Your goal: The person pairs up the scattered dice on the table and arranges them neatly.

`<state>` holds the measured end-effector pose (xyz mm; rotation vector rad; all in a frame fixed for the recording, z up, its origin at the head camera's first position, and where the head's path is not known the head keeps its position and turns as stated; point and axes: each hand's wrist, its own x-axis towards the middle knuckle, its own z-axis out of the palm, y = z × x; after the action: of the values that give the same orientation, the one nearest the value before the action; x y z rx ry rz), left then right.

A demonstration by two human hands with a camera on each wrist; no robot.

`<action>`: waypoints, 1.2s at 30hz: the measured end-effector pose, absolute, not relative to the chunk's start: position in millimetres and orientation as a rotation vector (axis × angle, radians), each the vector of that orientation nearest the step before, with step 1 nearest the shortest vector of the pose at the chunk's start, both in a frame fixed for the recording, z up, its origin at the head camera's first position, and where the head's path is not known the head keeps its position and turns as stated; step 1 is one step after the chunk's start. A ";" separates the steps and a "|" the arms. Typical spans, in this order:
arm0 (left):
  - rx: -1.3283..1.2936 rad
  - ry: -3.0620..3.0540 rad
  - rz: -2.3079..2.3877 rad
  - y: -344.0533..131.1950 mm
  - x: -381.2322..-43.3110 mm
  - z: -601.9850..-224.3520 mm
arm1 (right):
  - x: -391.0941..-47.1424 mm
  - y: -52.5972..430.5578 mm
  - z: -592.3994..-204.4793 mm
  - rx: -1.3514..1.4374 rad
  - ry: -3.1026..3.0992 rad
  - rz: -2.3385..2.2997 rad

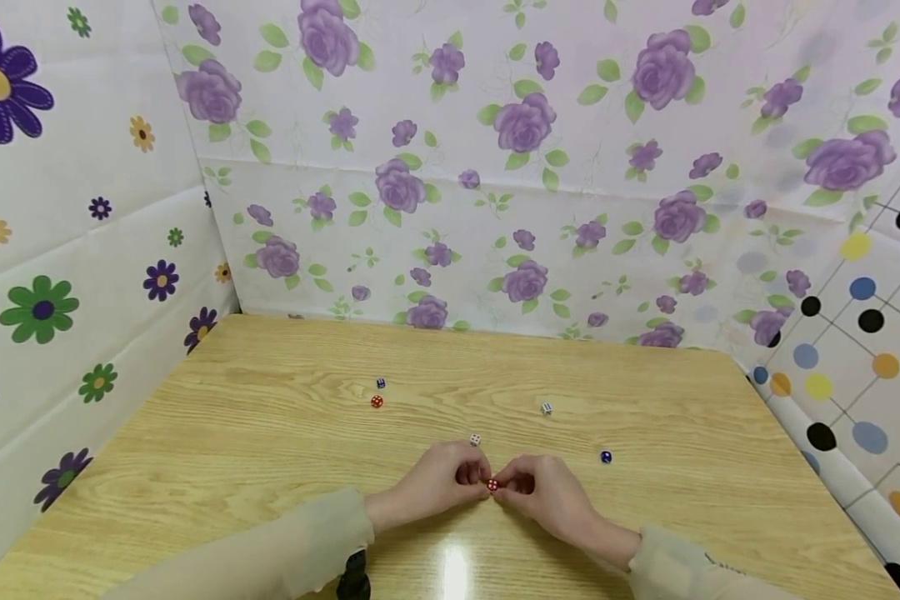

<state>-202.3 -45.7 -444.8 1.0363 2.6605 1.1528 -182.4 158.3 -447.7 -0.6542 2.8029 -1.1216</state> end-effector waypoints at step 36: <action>1.033 2.696 1.130 -44.1 -199.8 -445.2 | -182.0 157.3 -451.4 -0.650 2.887 -1.031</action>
<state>-199.8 -44.1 -445.2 1.0331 2.6955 1.1296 -182.0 157.3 -451.4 -0.6496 2.8875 -1.0314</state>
